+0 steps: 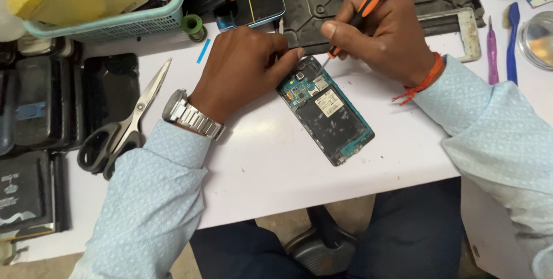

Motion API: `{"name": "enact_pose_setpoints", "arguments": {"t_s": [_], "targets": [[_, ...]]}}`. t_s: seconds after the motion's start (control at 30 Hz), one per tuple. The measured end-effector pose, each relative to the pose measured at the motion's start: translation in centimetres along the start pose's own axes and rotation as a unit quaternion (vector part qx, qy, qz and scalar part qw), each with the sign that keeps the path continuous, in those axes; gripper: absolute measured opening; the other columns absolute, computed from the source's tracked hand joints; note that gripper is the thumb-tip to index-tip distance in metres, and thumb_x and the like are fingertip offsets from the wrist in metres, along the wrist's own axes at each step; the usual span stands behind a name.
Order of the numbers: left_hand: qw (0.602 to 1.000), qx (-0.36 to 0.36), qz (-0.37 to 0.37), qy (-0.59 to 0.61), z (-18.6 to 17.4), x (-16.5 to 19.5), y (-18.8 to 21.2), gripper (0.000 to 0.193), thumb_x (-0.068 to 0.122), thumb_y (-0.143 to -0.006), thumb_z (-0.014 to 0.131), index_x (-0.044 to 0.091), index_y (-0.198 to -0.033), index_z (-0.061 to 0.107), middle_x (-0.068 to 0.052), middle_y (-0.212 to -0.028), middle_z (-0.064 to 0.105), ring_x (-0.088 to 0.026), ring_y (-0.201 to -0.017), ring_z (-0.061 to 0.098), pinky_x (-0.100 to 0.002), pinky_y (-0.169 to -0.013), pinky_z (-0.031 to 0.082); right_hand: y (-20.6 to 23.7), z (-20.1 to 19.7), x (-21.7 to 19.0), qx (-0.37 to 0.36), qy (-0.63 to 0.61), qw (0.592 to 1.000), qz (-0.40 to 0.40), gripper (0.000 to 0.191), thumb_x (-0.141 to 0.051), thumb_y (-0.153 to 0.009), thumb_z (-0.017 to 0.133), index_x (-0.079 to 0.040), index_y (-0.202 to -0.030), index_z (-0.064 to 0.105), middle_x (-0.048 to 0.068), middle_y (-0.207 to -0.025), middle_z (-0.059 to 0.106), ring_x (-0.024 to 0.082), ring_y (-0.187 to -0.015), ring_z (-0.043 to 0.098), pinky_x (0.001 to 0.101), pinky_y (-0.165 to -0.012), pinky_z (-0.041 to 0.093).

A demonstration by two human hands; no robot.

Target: The person disassembles a smartphone at a repair workbench, using a screwdriver to unscrew and pry off the back cover and remove the battery. They work on the exposed motherboard, then reattach the cover and press the screen assembly back onto the phone body.

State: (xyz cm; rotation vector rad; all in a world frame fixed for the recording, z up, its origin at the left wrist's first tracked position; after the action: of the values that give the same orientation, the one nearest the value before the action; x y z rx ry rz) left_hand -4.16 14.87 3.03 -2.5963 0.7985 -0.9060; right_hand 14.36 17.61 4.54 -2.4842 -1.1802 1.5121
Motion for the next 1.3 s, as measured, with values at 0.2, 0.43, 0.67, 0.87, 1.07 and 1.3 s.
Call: {"name": "enact_pose_setpoints", "arguments": {"t_s": [0.2, 0.43, 0.67, 0.87, 1.07, 1.3], "targets": [[1.000, -0.005, 0.016, -0.015, -0.38, 0.60, 0.13, 0.030, 0.031, -0.093, 0.076, 0.008, -0.073, 0.074, -0.007, -0.058, 0.066, -0.025, -0.047, 0.060, -0.041, -0.048, 0.044, -0.02, -0.19, 0.44, 0.014, 0.023, 0.999, 0.026, 0.028, -0.014, -0.107, 0.069, -0.001, -0.083, 0.064, 0.008, -0.072, 0.067, 0.009, -0.057, 0.064, 0.0234, -0.052, 0.050], [1.000, -0.010, 0.023, -0.014, 0.02, 0.71, 0.09, 0.029, 0.029, -0.091, 0.077, 0.008, -0.071, 0.072, -0.006, -0.056, 0.065, -0.024, -0.044, 0.059, -0.041, -0.045, 0.042, 0.07, -0.02, 0.41, 0.008, 0.057, 0.998, 0.013, 0.026, -0.011, -0.105, 0.070, -0.001, -0.082, 0.065, 0.007, -0.071, 0.067, 0.010, -0.061, 0.065, 0.0241, -0.053, 0.050], [0.999, -0.017, 0.022, -0.020, 0.13, 0.75, 0.22, 0.030, 0.028, -0.090, 0.080, 0.008, -0.070, 0.071, -0.006, -0.054, 0.063, -0.023, -0.043, 0.058, -0.040, -0.045, 0.042, 0.43, 0.14, 0.35, 0.004, 0.069, 0.998, 0.009, 0.026, -0.011, -0.106, 0.071, 0.000, -0.082, 0.065, 0.007, -0.070, 0.066, 0.009, -0.056, 0.065, 0.0240, -0.053, 0.049], [1.000, -0.015, 0.021, -0.018, 0.20, 0.81, 0.34, 0.028, 0.027, -0.089, 0.079, 0.008, -0.070, 0.071, -0.005, -0.054, 0.063, -0.023, -0.043, 0.059, -0.040, -0.045, 0.042, 0.59, 0.17, 0.10, 0.011, 0.079, 0.997, -0.012, 0.025, -0.011, -0.107, 0.071, 0.000, -0.085, 0.067, 0.007, -0.071, 0.067, 0.009, -0.056, 0.064, 0.0220, -0.048, 0.047], [0.999, -0.018, 0.020, -0.025, 0.36, 0.82, 0.24, 0.029, 0.029, -0.090, 0.079, 0.009, -0.070, 0.072, -0.006, -0.054, 0.064, -0.023, -0.044, 0.059, -0.040, -0.045, 0.043, 0.61, 0.22, -0.10, 0.012, 0.066, 0.998, -0.016, 0.025, -0.012, -0.107, 0.070, 0.000, -0.085, 0.067, 0.006, -0.071, 0.066, 0.008, -0.056, 0.064, 0.0218, -0.048, 0.046], [0.999, -0.016, 0.025, -0.025, 0.30, 0.80, 0.25, 0.029, 0.030, -0.091, 0.078, 0.009, -0.071, 0.072, -0.005, -0.056, 0.065, -0.024, -0.045, 0.060, -0.041, -0.046, 0.043, 0.81, 0.51, -0.48, 0.005, 0.075, 0.997, -0.031, 0.033, -0.018, -0.111, 0.067, -0.002, -0.082, 0.065, 0.005, -0.066, 0.065, 0.009, -0.055, 0.065, 0.0218, -0.048, 0.049]]}}
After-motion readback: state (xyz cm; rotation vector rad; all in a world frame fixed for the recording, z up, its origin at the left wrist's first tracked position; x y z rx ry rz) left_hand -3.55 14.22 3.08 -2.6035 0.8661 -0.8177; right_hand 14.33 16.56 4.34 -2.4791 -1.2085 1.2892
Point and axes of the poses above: each hand's wrist, its own y-axis away from the middle knuckle, its own z-axis out of the palm, x = y × z, the point moved 7 cm from there along -y, towards the middle knuckle
